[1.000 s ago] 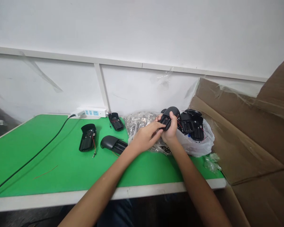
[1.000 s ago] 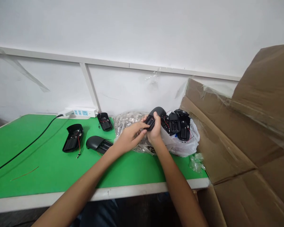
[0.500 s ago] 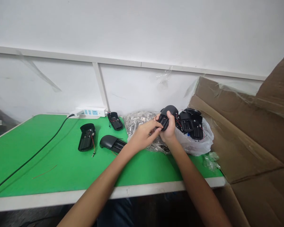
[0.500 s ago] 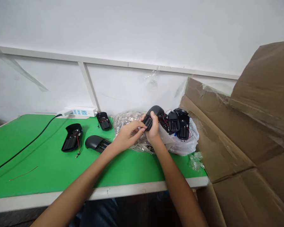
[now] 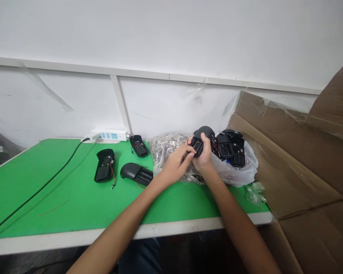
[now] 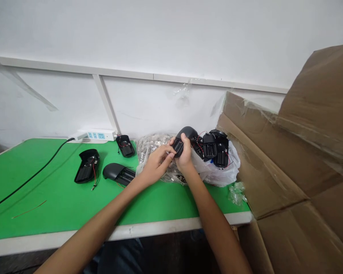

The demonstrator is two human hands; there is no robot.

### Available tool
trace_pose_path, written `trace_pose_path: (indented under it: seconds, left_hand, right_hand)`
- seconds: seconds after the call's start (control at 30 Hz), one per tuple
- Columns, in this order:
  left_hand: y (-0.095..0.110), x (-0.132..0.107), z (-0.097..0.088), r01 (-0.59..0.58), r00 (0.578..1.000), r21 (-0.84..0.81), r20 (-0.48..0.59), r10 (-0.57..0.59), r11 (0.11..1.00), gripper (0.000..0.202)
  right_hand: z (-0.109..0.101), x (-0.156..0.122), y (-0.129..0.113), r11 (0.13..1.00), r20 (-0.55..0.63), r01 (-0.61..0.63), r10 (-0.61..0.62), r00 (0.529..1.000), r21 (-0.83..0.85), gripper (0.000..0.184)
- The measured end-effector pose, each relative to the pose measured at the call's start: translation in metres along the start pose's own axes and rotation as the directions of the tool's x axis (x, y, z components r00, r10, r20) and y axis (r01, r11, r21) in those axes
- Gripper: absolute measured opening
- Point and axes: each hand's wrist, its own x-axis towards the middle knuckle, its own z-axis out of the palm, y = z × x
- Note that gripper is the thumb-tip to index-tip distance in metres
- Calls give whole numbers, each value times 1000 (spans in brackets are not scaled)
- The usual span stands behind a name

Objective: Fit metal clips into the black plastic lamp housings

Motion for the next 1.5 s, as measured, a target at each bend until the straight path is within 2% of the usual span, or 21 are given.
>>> trace_pose_path:
  seconds: [0.17, 0.3, 0.4, 0.47, 0.6, 0.7, 0.8, 0.97, 1.1, 1.3, 1.5]
  left_hand:
    - [-4, -3, 7, 82, 996, -96, -20, -84, 992, 24]
    - [-5, -3, 7, 68, 997, -78, -21, -70, 995, 24]
    - [-8, -2, 3, -14, 999, -4, -29, 14, 1000, 18]
    - [-12, -1, 0, -113, 993, 51, -9, 114, 992, 17]
    - [-21, -1, -1, -347, 938, 198, 69, 340, 917, 25]
    - [-25, -4, 1, -400, 914, 326, 64, 402, 857, 28]
    - [-27, -6, 3, -405, 907, 411, 71, 414, 817, 32]
    - [-28, -8, 4, -422, 904, 478, 157, 398, 770, 40]
    - [-28, -10, 6, -392, 920, 455, 173, 353, 799, 43]
    - [-32, -11, 7, -390, 920, 355, 106, 378, 850, 38]
    - [-37, -13, 9, -406, 913, 364, 131, 385, 838, 48]
  right_hand:
    - [0, 1, 0, 1000, -20, 11, -10, 1000, 4, 55]
    - [0, 0, 0, 1000, -6, -2, 2, 1000, 17, 54]
    - [-1, 0, 0, 999, 13, -16, 15, 1000, 38, 55]
    - [-2, 0, 0, 998, 18, -33, 32, 999, 60, 55]
    - [-4, 1, 0, 987, -24, -65, 69, 997, 144, 54]
    - [-5, 2, 1, 975, -84, -58, 78, 993, 216, 52]
    - [-4, 3, 1, 964, -106, -58, 88, 990, 259, 52]
    - [-5, 5, -1, 945, -149, -58, 112, 983, 323, 51]
    - [-7, 5, 2, 937, -198, -45, 120, 973, 347, 49]
    - [-2, 4, 11, 964, -274, 79, -7, 962, 255, 43]
    - [0, 5, 4, 926, -344, 49, 90, 934, 374, 42]
